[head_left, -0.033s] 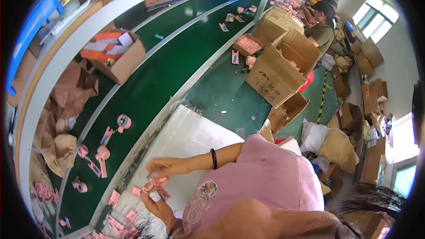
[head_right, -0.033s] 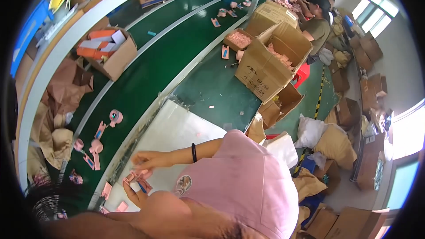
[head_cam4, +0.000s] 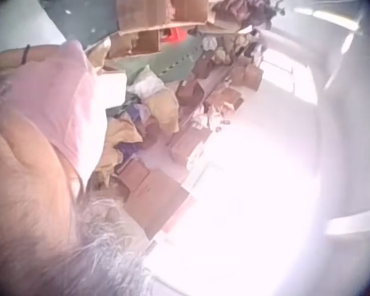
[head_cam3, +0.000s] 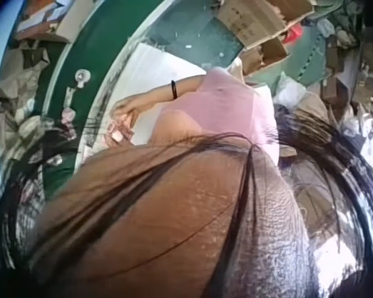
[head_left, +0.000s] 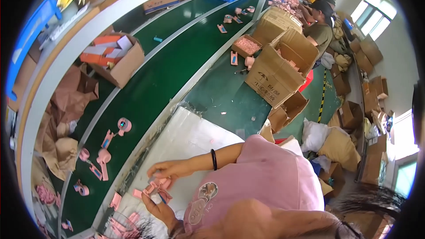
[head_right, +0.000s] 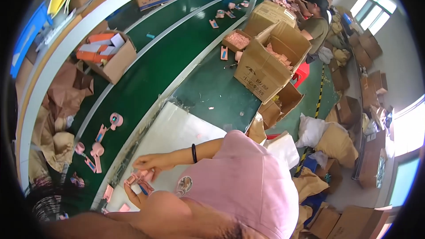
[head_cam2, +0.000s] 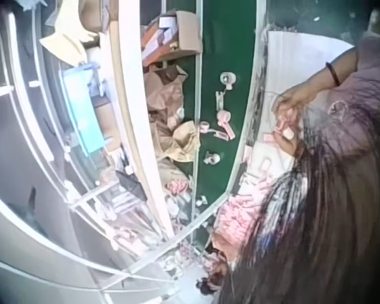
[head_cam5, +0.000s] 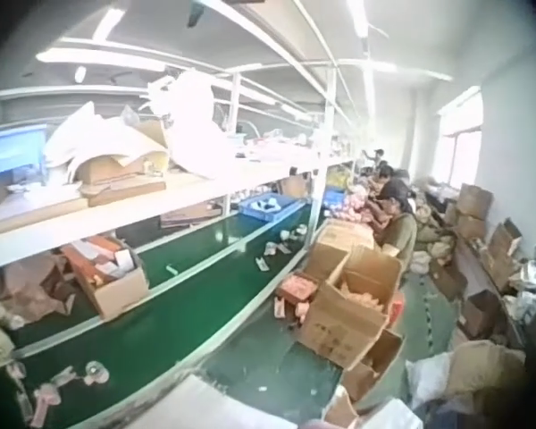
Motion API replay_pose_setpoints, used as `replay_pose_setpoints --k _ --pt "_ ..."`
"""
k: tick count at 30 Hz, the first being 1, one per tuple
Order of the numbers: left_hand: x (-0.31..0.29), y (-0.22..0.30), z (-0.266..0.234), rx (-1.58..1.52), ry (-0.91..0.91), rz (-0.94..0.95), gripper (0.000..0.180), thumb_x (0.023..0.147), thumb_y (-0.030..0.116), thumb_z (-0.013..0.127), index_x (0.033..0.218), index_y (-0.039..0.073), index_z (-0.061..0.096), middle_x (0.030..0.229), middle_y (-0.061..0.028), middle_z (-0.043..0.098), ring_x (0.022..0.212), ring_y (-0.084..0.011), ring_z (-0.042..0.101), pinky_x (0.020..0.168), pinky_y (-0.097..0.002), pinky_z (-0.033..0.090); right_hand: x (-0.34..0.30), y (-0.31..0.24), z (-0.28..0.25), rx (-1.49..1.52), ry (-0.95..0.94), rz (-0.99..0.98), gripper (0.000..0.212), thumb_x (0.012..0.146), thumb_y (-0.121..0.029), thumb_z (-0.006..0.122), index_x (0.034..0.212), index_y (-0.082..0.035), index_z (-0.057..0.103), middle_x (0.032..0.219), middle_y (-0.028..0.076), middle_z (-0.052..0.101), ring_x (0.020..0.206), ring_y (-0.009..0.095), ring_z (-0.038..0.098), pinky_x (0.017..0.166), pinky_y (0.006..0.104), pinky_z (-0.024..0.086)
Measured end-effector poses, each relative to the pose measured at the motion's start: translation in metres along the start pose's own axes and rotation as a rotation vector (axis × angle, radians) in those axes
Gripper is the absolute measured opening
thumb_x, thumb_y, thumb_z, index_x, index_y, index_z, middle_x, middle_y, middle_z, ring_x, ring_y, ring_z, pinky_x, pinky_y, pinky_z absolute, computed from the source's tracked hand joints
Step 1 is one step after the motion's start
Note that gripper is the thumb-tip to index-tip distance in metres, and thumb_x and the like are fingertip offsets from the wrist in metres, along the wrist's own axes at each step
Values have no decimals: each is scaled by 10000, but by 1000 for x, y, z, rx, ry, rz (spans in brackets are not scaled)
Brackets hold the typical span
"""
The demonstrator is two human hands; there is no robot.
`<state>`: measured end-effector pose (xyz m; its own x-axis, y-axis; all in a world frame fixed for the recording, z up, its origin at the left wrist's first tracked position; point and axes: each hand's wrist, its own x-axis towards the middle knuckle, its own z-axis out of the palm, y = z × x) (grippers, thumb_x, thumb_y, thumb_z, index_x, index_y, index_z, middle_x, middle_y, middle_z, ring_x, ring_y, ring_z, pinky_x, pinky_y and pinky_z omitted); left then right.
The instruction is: The person assembles small circular electronic components into pink plastic housing units by hand on a factory assembly line.
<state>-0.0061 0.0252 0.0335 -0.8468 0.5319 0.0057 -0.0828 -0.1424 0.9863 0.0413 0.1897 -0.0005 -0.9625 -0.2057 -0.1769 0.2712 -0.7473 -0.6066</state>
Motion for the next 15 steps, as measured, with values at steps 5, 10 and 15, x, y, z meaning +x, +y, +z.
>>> replay_pose_setpoints --k 5,10,15 --pt "-3 33 24 -276 378 -195 198 960 179 429 1094 42 478 793 -74 585 530 -135 524 469 -243 442 -2 -6 4 26 -108 -156 602 878 -200 625 1373 -71 308 1291 82 430 1154 184 491 915 323 467" --pt "3 42 13 -345 393 -231 217 935 202 503 1082 46 475 840 -75 582 604 -144 573 473 -252 468 -23 -38 31 -896 147 -707 739 723 -187 769 1320 -33 363 1239 116 424 1194 225 423 964 315 380" --pt "1 39 4 -349 336 -347 224 926 252 544 981 39 506 799 -68 581 586 -139 573 514 -276 507 -47 -58 46 -1125 -20 -1118 640 692 -158 768 1230 -44 441 1196 134 439 1178 306 422 950 388 386"
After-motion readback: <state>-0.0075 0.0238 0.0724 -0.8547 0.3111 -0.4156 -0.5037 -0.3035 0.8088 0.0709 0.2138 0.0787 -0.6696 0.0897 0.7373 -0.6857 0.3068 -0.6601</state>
